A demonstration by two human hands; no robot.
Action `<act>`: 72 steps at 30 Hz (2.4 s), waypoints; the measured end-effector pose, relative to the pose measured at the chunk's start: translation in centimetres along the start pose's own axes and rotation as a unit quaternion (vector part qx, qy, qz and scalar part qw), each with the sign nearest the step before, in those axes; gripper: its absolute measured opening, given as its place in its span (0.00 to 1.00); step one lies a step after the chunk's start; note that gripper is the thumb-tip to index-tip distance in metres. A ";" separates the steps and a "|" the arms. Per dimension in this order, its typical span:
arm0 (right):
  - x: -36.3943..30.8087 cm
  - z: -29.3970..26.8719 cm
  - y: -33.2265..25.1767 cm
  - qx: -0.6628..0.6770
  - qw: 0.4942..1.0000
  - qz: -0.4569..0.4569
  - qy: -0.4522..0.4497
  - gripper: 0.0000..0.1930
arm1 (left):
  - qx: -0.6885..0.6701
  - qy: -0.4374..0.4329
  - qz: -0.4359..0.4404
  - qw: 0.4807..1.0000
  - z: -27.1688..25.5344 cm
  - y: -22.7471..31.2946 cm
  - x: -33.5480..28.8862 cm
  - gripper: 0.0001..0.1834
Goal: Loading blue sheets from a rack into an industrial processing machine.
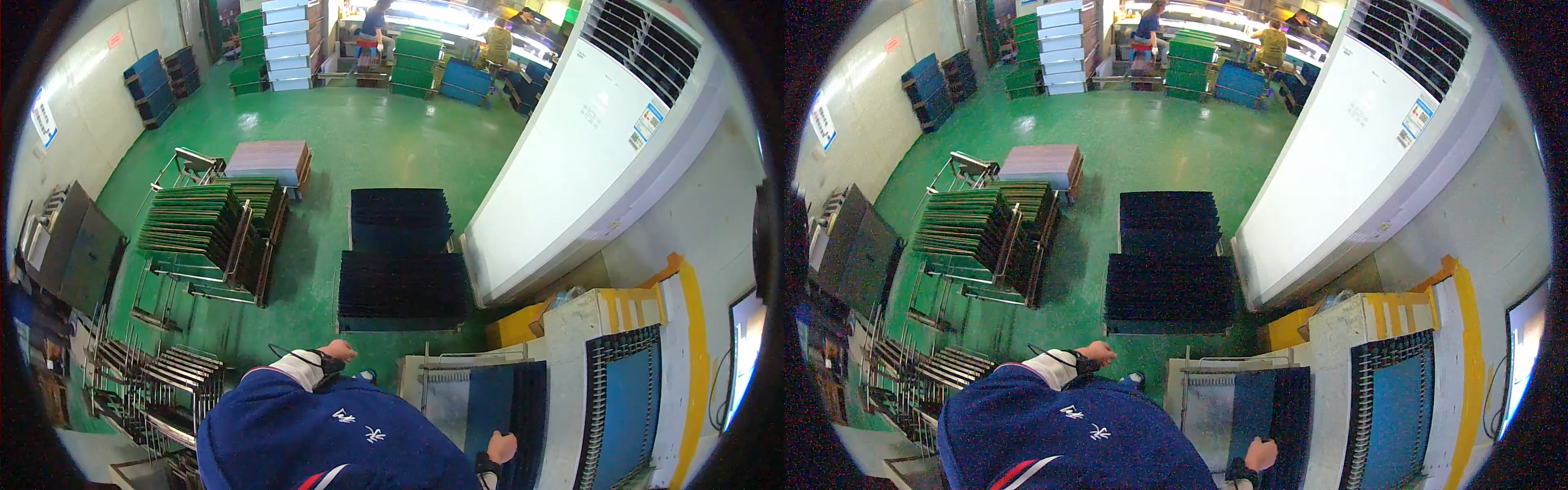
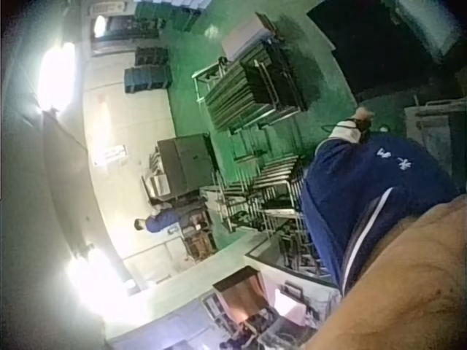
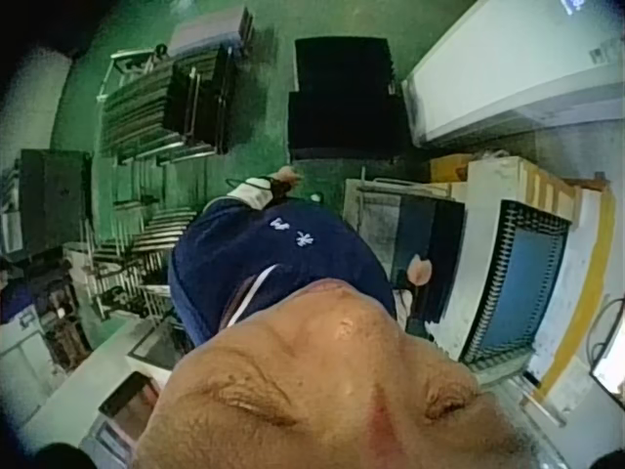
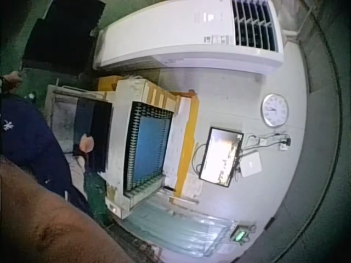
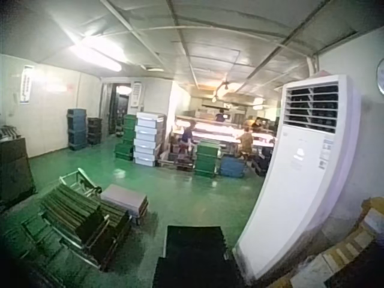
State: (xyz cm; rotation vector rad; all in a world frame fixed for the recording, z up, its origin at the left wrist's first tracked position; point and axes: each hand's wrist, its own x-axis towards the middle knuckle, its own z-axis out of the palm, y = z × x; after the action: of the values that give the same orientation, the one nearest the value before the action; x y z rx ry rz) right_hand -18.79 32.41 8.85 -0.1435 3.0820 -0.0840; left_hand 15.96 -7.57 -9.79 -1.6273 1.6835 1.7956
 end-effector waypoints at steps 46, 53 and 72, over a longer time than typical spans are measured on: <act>1.2 -0.3 1.5 0.011 0.999 -0.033 0.012 0.15 | 0.005 0.011 -0.003 1.000 3.9 1.7 -2.2 0.19; 0.8 -1.7 0.6 0.014 1.000 -0.013 -0.013 0.17 | 0.000 0.004 0.002 1.000 3.6 1.3 -2.1 0.20; 1.0 0.2 1.1 0.003 1.000 -0.004 0.005 0.16 | -0.010 0.011 -0.004 1.000 2.7 0.4 -2.7 0.19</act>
State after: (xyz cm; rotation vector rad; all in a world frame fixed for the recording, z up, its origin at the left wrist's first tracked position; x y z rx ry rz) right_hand -19.84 33.42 8.57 -0.1559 3.0911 -0.0954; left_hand 15.19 -4.21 -8.20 -1.6640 1.6719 1.8038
